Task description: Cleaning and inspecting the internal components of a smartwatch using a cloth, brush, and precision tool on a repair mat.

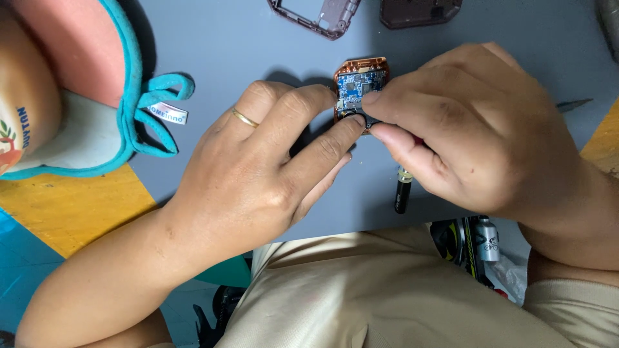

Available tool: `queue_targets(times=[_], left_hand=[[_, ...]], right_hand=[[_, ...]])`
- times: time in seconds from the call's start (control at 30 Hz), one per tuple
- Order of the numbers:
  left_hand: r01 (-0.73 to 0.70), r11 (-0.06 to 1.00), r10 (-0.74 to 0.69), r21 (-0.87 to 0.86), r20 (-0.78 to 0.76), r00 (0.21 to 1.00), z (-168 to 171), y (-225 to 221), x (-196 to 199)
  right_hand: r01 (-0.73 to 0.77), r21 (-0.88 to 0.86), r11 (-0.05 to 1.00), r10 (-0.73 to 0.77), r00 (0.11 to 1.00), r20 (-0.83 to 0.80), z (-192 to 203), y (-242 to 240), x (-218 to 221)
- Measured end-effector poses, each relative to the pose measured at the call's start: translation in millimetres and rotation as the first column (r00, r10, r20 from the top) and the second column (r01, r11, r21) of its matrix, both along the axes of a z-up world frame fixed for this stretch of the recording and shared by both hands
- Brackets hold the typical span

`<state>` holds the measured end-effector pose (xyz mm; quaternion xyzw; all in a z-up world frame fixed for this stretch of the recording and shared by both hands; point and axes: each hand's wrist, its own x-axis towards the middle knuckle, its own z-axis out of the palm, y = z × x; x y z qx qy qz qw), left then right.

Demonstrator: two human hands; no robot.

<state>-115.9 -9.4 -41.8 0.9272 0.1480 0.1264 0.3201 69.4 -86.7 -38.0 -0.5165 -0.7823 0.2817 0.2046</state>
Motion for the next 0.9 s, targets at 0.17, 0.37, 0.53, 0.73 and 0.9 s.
queue_targets(times=[0.17, 0.37, 0.53, 0.73, 0.9], left_hand=[[-0.002, 0.996, 0.009, -0.091, 0.084, 0.996, 3, 4, 2], [-0.114, 0.993, 0.112, 0.039, 0.04, 0.993, 5, 1, 5], [-0.087, 0.996, 0.087, 0.023, -0.015, 0.996, 3, 1, 6], [-0.085, 0.996, 0.085, 0.014, 0.013, 0.996, 2, 2, 9], [-0.079, 0.997, 0.079, 0.0, 0.026, 0.997, 2, 3, 10]], right_hand=[[-0.013, 0.027, 1.0, 0.013, 1.0, -0.014, 3, -2, 1], [0.122, 0.026, 0.992, -0.122, 0.992, -0.018, 6, -10, 10], [0.182, -0.031, 0.983, -0.182, 0.983, 0.012, 8, -11, 9], [0.169, -0.018, 0.985, -0.167, 0.984, 0.061, 5, -12, 10], [0.174, -0.013, 0.985, -0.172, 0.981, 0.091, 3, -13, 12]])
